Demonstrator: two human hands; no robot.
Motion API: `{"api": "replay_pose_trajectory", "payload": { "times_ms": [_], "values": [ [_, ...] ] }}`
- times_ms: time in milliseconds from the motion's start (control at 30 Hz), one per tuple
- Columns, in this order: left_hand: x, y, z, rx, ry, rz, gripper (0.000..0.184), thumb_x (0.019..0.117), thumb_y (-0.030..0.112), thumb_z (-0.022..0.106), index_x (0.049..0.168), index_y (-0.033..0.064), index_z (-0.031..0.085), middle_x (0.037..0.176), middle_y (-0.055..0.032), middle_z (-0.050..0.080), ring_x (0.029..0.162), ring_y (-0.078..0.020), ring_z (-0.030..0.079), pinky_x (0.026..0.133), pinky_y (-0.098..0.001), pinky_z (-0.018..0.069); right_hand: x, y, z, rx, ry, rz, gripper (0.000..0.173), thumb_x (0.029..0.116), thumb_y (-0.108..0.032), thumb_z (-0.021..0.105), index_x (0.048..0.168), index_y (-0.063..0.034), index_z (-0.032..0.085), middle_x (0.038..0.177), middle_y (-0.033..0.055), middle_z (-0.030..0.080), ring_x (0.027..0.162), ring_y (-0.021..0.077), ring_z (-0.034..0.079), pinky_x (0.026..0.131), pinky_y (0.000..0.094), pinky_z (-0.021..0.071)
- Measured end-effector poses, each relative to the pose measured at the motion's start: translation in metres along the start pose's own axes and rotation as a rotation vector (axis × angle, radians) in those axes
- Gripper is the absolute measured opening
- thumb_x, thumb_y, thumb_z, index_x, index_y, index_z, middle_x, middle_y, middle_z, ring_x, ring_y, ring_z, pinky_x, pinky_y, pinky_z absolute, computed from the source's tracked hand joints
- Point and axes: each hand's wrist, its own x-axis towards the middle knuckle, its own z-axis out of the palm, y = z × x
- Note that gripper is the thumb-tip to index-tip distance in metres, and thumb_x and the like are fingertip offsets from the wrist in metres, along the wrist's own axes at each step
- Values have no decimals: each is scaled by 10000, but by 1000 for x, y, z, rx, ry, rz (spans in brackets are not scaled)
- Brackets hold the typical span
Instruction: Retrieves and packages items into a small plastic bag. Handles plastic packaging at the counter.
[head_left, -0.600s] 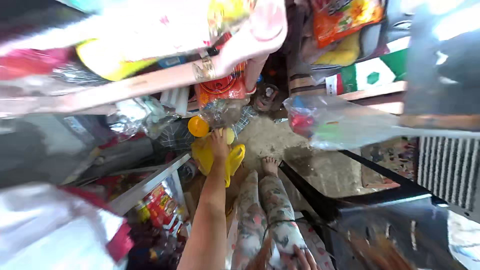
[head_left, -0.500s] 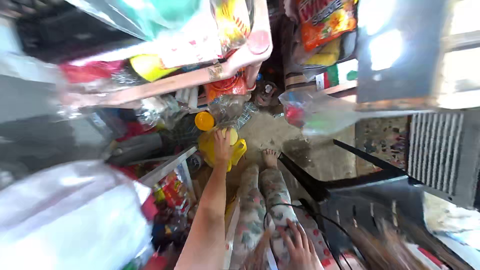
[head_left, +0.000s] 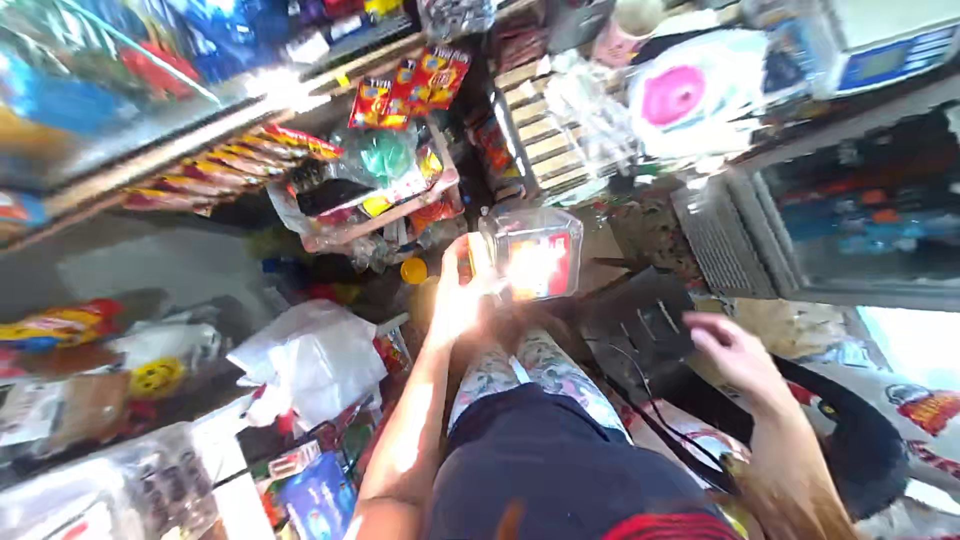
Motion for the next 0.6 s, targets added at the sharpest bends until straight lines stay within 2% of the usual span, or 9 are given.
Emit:
{"api": "replay_pose_trajectory", "payload": {
  "times_ms": [67,133,200,300,333,400,467,533,600],
  "values": [
    [-6,36,4,13,-82,85,822,900,582,659,1594,313,311,1485,-47,512,1185,-189,609,906,-427,567,4,-66,-1,291,138,-120,466,1062,-314,475,1408,-6,522,1357,158,601,1148,201,653,959,376,568],
    [-4,70,15,54,-119,174,872,870,676,628,1590,292,321,1466,-57,514,1157,-187,599,884,-418,550,9,-121,7,565,32,-254,640,1031,-560,454,1494,-120,429,1407,61,586,1216,206,629,972,436,567],
    [-1,91,26,109,-163,330,916,861,691,620,1577,193,341,1441,-93,516,1134,-176,613,894,-385,561,6,-161,18,665,-120,-286,940,899,-832,402,1595,-214,265,1497,31,521,1305,251,576,981,537,552],
    [-1,112,33,157,-264,610,988,828,694,694,1567,130,359,1469,-132,464,1197,-200,588,954,-385,560,-1,-189,27,813,-313,-142,922,903,-847,29,1605,-287,239,1529,59,490,1299,346,573,881,642,559],
    [-3,119,32,170,-327,700,987,820,629,745,1566,109,362,1495,-146,439,1237,-221,569,978,-402,556,-2,-187,28,885,-400,-90,931,895,-851,3,1597,-298,264,1500,80,519,1265,383,592,836,656,568],
    [-6,134,27,210,-484,867,952,800,500,794,1549,88,375,1533,-150,391,1332,-238,505,1035,-404,536,-5,-178,26,968,-596,-71,1005,827,-937,86,1604,-321,249,1501,104,534,1248,418,610,788,618,599],
    [-6,143,26,233,-620,982,907,809,441,798,1543,103,385,1570,-136,359,1421,-249,416,1135,-417,454,-17,-181,20,978,-659,-94,1025,781,-976,103,1579,-367,311,1471,48,580,1203,359,651,760,553,618],
    [-6,146,26,248,-665,1022,894,823,500,771,1544,145,381,1595,-115,337,1442,-251,393,1157,-426,429,-26,-182,14,1063,-682,-135,991,807,-954,95,1574,-373,331,1480,50,571,1210,353,646,793,564,610],
    [-10,149,30,254,-644,1033,947,831,661,713,1566,182,356,1653,-89,282,1496,-261,314,1210,-468,322,-27,-178,9,1194,-745,-209,971,820,-945,255,1573,-340,346,1527,74,504,1249,353,604,834,564,591]
  ]
}}
